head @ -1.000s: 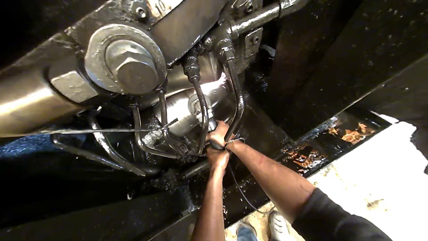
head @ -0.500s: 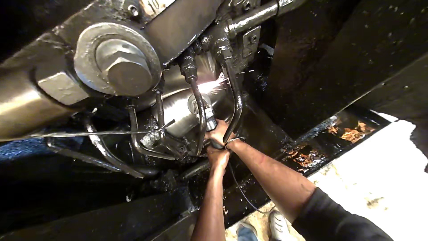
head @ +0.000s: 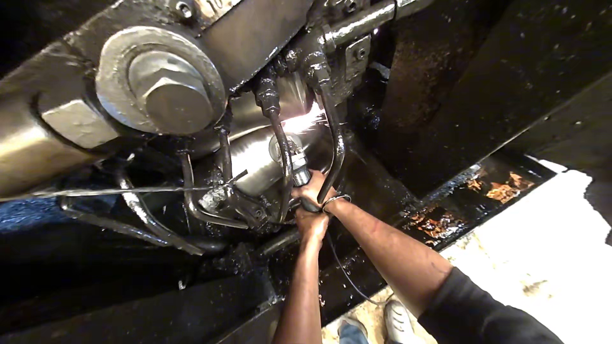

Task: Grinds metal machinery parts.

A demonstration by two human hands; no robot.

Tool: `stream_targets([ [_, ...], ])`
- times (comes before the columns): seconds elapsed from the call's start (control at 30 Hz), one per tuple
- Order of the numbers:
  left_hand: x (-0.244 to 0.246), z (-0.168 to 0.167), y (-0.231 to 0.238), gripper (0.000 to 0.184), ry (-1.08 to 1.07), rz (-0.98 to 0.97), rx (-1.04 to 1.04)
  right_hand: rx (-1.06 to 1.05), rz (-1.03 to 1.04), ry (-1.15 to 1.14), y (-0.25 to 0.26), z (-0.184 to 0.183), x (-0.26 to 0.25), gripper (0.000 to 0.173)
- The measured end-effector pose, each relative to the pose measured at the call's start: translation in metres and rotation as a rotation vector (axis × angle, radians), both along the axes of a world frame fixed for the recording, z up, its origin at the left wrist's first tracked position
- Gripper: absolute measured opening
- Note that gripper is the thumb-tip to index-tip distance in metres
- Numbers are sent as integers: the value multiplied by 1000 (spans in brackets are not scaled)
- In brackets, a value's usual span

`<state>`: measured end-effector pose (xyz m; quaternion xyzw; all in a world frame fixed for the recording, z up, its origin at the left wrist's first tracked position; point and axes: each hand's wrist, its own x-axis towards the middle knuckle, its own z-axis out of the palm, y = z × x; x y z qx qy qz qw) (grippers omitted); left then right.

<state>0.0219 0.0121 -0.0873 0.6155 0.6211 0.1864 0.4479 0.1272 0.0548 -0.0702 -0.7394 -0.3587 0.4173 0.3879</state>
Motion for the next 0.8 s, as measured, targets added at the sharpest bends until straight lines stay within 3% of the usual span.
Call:
stream_targets([
  [0.57,12,14,2,52,77,12,-24,-48,-80,76,3,1,11,76],
  [0.63,16,20,0,52,131,14,-36,-21,-121,53,-6,14,7,76],
  [0.73,18,22,-2,55,167,6,-45,0,-162,182,-35,72,-2,75],
  [0.8,17,20,-1,56,159,12,-46,73,-201,97,-14,36,1,83],
])
